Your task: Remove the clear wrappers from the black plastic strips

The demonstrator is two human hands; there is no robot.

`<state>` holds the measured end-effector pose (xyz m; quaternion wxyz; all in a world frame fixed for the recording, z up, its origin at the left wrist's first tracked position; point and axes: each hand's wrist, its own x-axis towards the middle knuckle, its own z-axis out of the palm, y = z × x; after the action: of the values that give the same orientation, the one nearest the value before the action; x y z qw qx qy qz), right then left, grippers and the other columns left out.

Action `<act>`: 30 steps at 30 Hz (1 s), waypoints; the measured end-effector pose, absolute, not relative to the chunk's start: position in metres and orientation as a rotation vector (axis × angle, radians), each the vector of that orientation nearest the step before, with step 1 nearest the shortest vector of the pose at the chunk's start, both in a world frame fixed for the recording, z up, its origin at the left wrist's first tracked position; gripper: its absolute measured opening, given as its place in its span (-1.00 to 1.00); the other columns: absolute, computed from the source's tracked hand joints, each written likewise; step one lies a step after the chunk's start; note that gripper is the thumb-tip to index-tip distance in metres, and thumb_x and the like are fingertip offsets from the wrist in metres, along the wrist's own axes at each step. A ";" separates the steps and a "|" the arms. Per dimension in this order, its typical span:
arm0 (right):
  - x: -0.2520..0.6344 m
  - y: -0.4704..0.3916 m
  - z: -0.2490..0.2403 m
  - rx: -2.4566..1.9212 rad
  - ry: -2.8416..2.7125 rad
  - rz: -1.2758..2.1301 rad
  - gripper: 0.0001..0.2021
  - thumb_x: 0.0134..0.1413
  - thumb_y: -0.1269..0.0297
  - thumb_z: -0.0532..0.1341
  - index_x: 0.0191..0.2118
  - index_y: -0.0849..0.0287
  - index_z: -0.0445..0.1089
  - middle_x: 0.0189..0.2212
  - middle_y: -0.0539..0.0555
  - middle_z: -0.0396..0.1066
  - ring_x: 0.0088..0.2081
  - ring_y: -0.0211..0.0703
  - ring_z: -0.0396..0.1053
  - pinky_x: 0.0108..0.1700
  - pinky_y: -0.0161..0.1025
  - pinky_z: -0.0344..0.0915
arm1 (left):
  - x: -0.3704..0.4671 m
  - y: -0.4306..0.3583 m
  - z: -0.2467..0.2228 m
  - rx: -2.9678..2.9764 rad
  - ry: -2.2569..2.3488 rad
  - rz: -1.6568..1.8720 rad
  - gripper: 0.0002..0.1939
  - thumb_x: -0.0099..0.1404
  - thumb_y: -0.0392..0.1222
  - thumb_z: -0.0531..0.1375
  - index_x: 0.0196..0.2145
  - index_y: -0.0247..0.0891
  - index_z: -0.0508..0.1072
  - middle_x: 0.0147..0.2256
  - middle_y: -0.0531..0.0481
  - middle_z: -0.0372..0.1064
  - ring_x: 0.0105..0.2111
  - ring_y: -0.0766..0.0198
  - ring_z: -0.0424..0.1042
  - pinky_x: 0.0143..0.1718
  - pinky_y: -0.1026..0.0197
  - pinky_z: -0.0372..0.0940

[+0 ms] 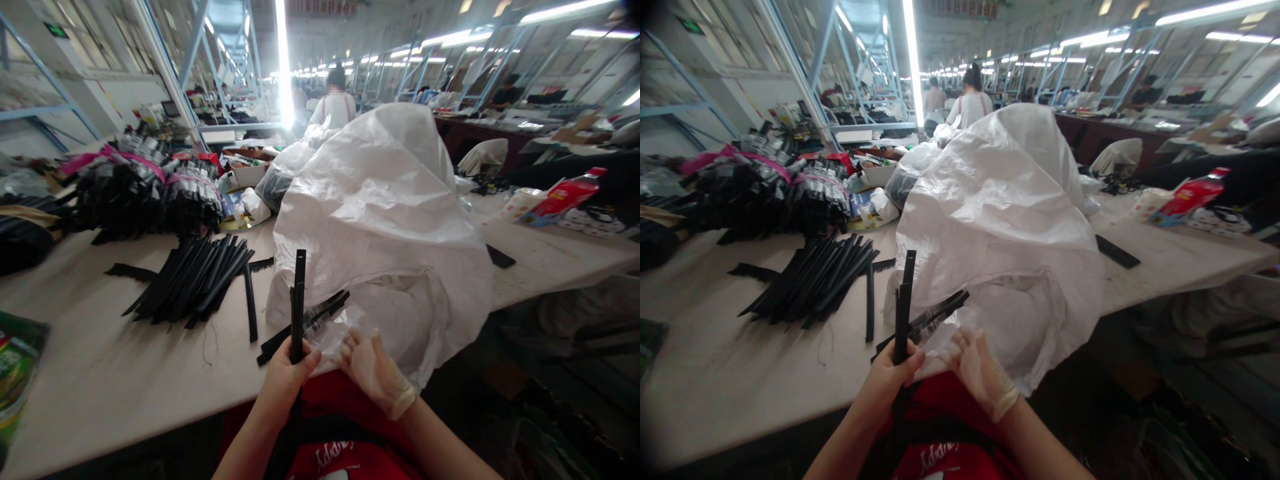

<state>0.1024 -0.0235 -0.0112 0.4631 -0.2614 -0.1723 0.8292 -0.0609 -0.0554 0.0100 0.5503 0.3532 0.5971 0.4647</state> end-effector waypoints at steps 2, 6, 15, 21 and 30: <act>0.095 -0.038 -0.025 -0.684 -0.627 2.260 -0.59 -0.15 -0.11 0.24 -0.27 0.10 0.42 -0.37 0.03 0.40 -0.39 -0.22 0.30 -0.27 -0.24 0.27 | -0.060 -0.055 0.005 0.889 1.467 1.080 -0.77 0.00 -0.12 0.26 -0.52 -0.23 0.25 -0.64 0.23 0.14 -0.66 0.46 0.09 -0.61 0.37 0.02; 0.082 -0.044 -0.027 -0.885 -0.894 2.056 -0.65 -0.04 -0.04 0.20 -0.30 0.17 0.45 -0.40 0.05 0.42 -0.39 -0.21 0.31 -0.24 -0.22 0.24 | -0.058 -0.058 -0.001 0.953 1.503 1.040 -0.83 0.01 -0.19 0.23 -0.52 -0.23 0.27 -0.62 0.20 0.19 -0.65 0.43 0.13 -0.58 0.35 0.07; 0.078 -0.017 -0.013 -1.021 -0.779 2.022 -0.75 -0.28 0.14 0.38 -0.53 0.21 0.42 -0.65 -0.07 0.35 -0.56 -0.30 0.24 -0.43 -0.32 0.16 | -0.067 -0.062 0.007 1.071 1.475 0.920 -0.77 0.16 -0.05 0.13 -0.31 -0.26 0.30 -0.59 0.14 0.28 -0.70 0.42 0.14 -0.68 0.36 0.05; 0.094 0.006 -0.011 -0.942 -0.483 1.878 -0.65 -0.35 0.10 0.41 -0.67 0.20 0.27 -0.75 -0.13 0.20 -0.66 -0.40 0.12 -0.55 -0.38 0.10 | -0.087 -0.073 0.003 1.055 1.485 0.922 -0.56 0.15 0.14 0.08 -0.25 -0.34 0.36 -0.63 0.15 0.19 -0.71 0.41 0.15 -0.68 0.35 0.06; 0.107 0.024 0.001 -0.877 -0.243 1.932 -0.67 -0.31 0.15 0.42 -0.58 0.20 0.27 -0.68 -0.12 0.22 -0.60 -0.39 0.19 -0.55 -0.41 0.13 | -0.097 -0.108 0.015 0.982 1.645 0.952 -0.40 0.06 0.28 0.10 -0.18 -0.32 0.42 -0.76 0.20 0.07 -0.75 0.41 0.06 -0.73 0.37 0.02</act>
<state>0.1068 0.0237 0.0015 0.4823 -0.3597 -0.0999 0.7925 -0.0968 -0.1080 0.0152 0.4804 0.4027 0.6745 0.3901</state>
